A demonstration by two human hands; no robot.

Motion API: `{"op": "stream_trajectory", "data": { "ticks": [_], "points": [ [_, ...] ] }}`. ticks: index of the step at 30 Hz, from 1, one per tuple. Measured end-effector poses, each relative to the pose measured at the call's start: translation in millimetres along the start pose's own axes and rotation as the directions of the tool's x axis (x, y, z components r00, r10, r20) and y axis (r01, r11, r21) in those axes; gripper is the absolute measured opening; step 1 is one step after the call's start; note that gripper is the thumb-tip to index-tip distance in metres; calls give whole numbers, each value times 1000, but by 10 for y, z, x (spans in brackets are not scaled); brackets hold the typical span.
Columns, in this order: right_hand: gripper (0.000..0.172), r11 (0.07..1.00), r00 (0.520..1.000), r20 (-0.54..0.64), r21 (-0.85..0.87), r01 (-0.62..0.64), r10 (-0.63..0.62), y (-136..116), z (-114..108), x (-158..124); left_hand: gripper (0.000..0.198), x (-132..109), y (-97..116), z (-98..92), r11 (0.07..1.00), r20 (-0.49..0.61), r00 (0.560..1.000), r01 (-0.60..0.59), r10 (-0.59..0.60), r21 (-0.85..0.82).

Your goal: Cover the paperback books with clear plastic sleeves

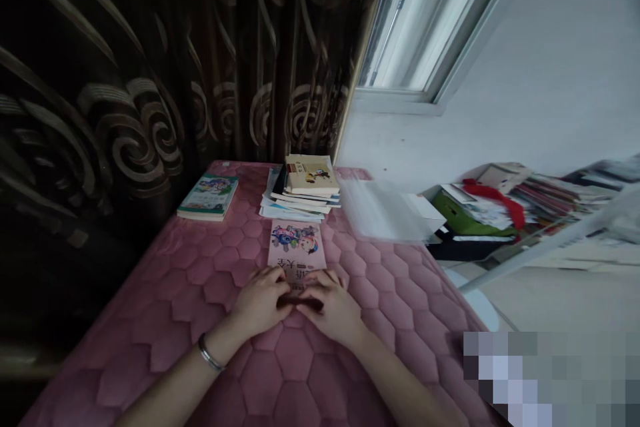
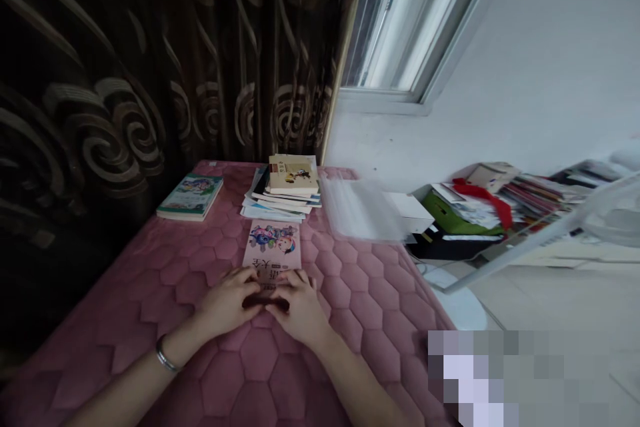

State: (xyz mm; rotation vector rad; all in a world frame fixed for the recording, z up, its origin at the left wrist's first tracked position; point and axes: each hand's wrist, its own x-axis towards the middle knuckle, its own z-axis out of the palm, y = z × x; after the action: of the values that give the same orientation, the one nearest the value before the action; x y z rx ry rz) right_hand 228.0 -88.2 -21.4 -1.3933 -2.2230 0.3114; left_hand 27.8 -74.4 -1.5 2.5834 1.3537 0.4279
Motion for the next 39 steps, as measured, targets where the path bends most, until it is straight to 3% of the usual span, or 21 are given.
{"op": "stream_trajectory", "data": {
  "ticks": [7, 13, 19, 24, 28, 32, 36, 39],
  "points": [
    [3, 999, 998, -42, -22, 44, -44, -17, 111, 38, 1, -25, -57, 150, 1000, -102, 994, 26, -27, -12],
    [7, 994, 993, -64, -61, 95, -99, 120, 33, 22, 7, -34, -192, 125, 995, -97, 995, -45, 37, -89],
    [10, 983, 986, 50, -77, 165, -161, 361, -188, -4, 27, -78, -492, 13, 952, -28, 1000, -10, 1, -307],
    [15, 981, 980, 118, -92, 173, -162, 493, -253, -10, 34, -131, -600, -33, 912, -16, 1000, 9, -16, -410],
    [21, 983, 978, 139, -85, 166, -153, 469, -268, -25, 32, -129, -553, -20, 932, -35, 999, -33, 22, -361],
    [19, 986, 984, 121, -87, 145, -134, 307, -250, -21, 18, -101, -343, 28, 982, -91, 995, -58, 42, -181],
    [17, 980, 983, 81, -105, 170, -162, 110, -148, 18, 15, -59, -118, 103, 998, -104, 994, -40, 35, -48],
    [18, 974, 981, 73, -123, 188, -180, 19, -51, 59, 9, -33, -65, 145, 1000, -105, 994, -31, 31, 5]
  ]
}}
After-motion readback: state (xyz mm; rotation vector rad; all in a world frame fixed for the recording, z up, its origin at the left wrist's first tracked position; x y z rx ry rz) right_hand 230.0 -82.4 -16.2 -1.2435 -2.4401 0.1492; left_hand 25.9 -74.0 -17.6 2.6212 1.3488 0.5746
